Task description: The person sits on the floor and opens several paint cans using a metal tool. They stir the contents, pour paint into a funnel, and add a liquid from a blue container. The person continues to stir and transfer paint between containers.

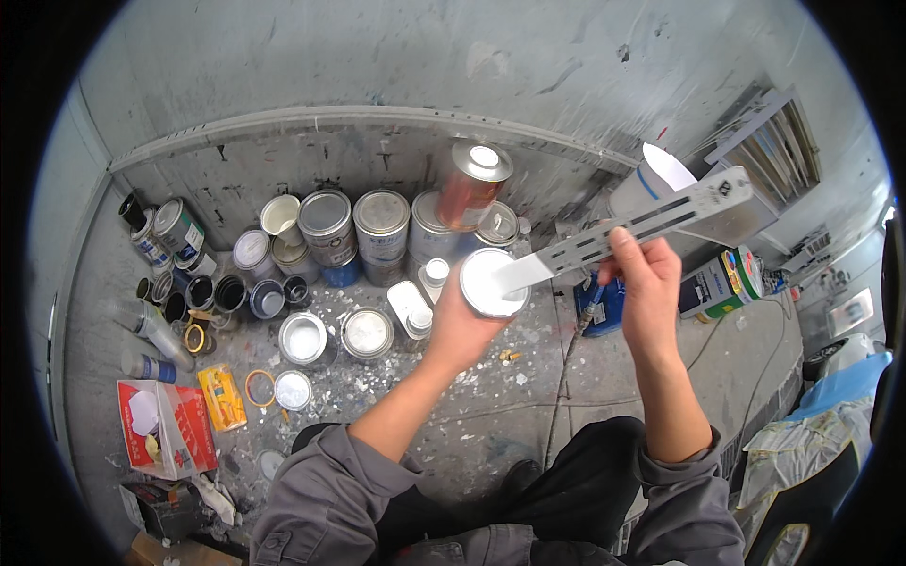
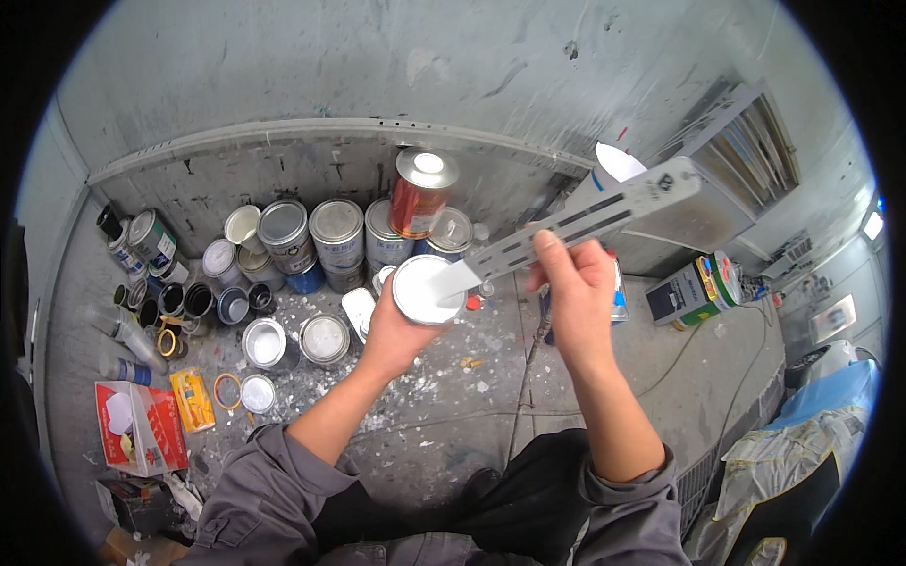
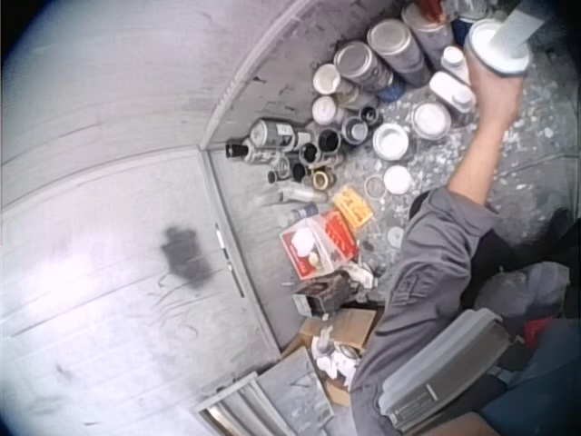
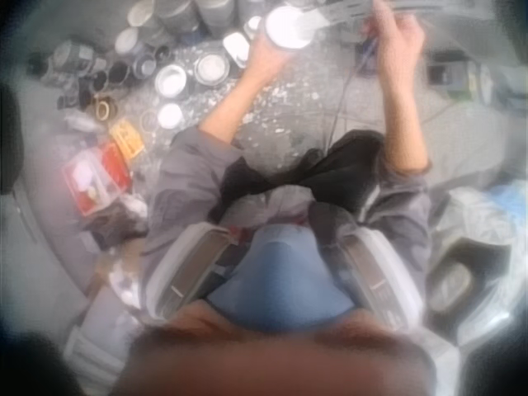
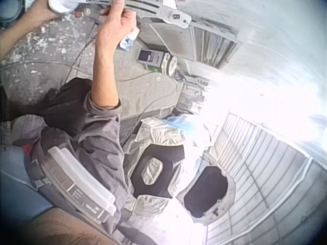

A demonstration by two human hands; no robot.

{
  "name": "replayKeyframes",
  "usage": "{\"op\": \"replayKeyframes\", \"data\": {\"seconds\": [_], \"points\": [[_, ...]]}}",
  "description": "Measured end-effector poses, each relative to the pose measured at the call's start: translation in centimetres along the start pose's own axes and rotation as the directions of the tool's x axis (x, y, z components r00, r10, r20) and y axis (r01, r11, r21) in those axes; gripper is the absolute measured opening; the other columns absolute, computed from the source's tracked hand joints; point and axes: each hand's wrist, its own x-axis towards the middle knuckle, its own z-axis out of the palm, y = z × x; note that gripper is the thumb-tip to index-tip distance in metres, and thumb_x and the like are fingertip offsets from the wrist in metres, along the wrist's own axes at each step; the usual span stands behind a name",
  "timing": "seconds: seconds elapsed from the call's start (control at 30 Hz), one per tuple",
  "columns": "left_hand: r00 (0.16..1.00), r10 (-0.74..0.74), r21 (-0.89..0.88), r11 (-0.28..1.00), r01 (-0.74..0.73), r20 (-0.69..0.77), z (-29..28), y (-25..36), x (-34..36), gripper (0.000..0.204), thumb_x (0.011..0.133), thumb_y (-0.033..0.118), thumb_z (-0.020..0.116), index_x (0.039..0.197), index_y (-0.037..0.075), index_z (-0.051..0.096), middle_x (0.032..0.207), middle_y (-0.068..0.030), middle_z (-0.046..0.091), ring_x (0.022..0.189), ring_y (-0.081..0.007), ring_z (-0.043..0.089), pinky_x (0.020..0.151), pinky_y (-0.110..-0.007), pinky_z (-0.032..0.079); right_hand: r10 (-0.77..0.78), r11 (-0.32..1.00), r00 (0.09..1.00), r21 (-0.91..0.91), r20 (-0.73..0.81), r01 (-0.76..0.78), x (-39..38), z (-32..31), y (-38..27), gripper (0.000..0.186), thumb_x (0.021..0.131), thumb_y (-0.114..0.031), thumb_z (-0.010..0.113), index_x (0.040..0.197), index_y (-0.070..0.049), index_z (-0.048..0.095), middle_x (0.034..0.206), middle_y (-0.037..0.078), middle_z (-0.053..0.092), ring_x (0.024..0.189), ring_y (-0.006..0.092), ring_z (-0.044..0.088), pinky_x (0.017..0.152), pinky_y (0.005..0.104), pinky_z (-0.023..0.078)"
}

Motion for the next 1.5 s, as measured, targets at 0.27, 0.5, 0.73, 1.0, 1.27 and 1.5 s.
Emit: {"op": "replayKeyframes", "data": {"seconds": [0.27,0.5,0.73,1.0,1.27,1.5], "points": [[1.0,0.01,-0.06,0.998,-0.01,0.0,0.5,-0.8,0.2,0.092,0.074,0.015,0.096,0.15,0.003,0.046,0.141,-0.0141,0.064,0.133,-0.0273,0.061,0.113,-0.04,0.048,-0.291,0.956,0.954,-0.022,0.074,0.293,-0.6,-2.7,-4.8,0.025,0.106,-0.018,0.066,0.115,0.004,0.073,0.101,0.009,0.075,0.073,0.012,0.062,0.068,0.0269,0.049],[1.0,-0.004,-0.035,0.999,0.004,0.002,0.8,-0.9,0.4,0.092,0.072,0.014,0.096,0.149,0.001,0.047,0.14,-0.0152,0.064,0.132,-0.0278,0.061,0.113,-0.04,0.048,-0.433,0.9,0.899,-0.025,0.065,0.436,-0.4,-3.8,-8.2,0.027,0.105,-0.016,0.069,0.119,0.007,0.072,0.097,0.009,0.074,0.072,0.0126,0.063,0.065,0.0254,0.048],[1.0,0.006,-0.014,1.0,-0.006,0.002,1.7,-0.5,0.2,0.094,0.072,0.015,0.097,0.15,0.001,0.046,0.14,-0.0163,0.064,0.132,-0.0291,0.062,0.112,-0.041,0.048,-0.444,0.889,0.896,-0.109,0.028,0.444,-0.2,-5.4,-9.7,0.025,0.107,-0.017,0.064,0.119,0.005,0.072,0.107,0.011,0.075,0.074,0.0121,0.06,0.067,0.0266,0.048],[1.0,-0.009,0.008,1.0,0.009,-0.008,2.9,0.0,0.5,0.092,0.074,0.016,0.096,0.15,0.003,0.046,0.14,-0.015,0.064,0.132,-0.029,0.062,0.112,-0.041,0.049,-0.468,0.882,0.883,-0.074,-0.024,0.465,-0.1,-7.2,-9.6,0.025,0.109,-0.015,0.061,0.121,0.005,0.07,0.106,0.01,0.072,0.076,0.0126,0.058,0.069,0.0271,0.046],[0.999,-0.004,-0.027,1.0,0.005,0.04,5.1,1.8,1.6,0.088,0.075,0.014,0.095,0.148,0.003,0.047,0.14,-0.0134,0.064,0.132,-0.0267,0.062,0.111,-0.04,0.049,-0.295,0.953,0.948,0.038,-0.123,0.302,-0.4,-8.9,-5.8,0.028,0.108,-0.018,0.063,0.12,0.007,0.07,0.098,0.011,0.073,0.073,0.0137,0.058,0.068,0.027,0.048],[0.993,0.015,-0.056,0.998,-0.009,0.12,8.0,5.9,6.1,0.085,0.075,0.004,0.091,0.147,0.0,0.045,0.138,-0.0127,0.063,0.13,-0.0238,0.062,0.111,-0.039,0.049,-0.259,0.951,0.95,0.125,-0.173,0.282,2.1,-10.8,-4.9,0.023,0.104,-0.014,0.069,0.116,0.005,0.074,0.094,0.006,0.072,0.071,0.0108,0.061,0.067,0.0242,0.047]]}}
